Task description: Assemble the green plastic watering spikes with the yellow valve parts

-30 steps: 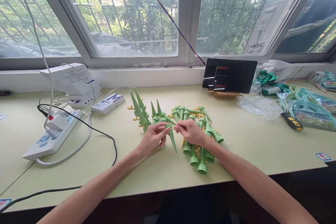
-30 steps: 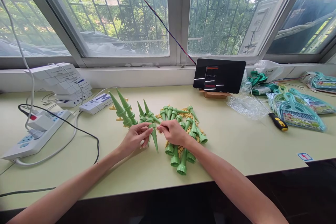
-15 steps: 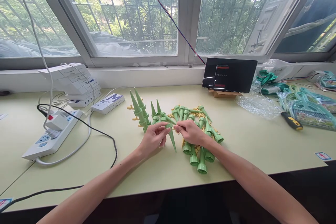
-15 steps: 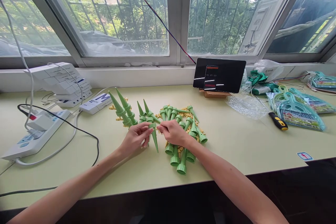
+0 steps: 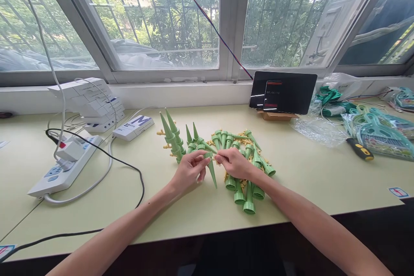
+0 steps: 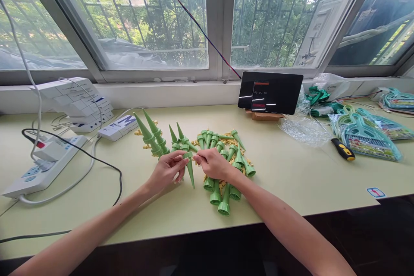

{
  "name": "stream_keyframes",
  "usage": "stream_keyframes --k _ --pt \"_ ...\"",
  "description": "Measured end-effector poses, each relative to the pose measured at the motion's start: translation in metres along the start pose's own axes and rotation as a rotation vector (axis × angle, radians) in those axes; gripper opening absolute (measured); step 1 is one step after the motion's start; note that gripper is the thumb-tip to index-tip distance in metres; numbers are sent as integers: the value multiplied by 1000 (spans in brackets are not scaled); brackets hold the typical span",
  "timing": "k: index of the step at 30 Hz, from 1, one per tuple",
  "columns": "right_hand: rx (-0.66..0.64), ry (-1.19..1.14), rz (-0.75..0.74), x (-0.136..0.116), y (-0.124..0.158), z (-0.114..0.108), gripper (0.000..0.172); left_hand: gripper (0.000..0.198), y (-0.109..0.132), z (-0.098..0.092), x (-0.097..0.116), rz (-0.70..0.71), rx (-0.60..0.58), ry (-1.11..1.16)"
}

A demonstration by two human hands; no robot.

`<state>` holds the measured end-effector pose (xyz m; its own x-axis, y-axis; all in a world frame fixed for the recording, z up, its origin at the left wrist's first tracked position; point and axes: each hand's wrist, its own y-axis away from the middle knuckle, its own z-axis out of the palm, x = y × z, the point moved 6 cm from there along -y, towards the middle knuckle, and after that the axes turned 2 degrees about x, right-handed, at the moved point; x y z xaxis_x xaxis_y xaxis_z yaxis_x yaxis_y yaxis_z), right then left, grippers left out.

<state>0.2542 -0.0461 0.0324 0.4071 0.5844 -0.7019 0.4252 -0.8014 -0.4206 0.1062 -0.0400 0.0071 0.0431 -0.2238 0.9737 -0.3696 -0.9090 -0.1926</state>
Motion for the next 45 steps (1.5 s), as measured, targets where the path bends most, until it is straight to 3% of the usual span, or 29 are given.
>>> stream_keyframes --k 4,13,21,30,39,45 --pt "2 -19 1 1 0 -1 35 25 1 1 3 11 -12 -17" --pt "13 -15 -11 -5 0 -3 29 29 -1 4 -3 -195 -72 157" --pt "7 -14 -19 3 1 0 35 25 2 2 6 29 2 -31" --pt "16 -22 -16 -1 0 -1 28 27 0 5 1 -144 -110 82" --pt "6 -25 -22 4 1 1 32 21 4 2 6 27 25 -74" --pt "3 -37 -23 1 0 1 31 25 2 5 5 -73 -87 14"
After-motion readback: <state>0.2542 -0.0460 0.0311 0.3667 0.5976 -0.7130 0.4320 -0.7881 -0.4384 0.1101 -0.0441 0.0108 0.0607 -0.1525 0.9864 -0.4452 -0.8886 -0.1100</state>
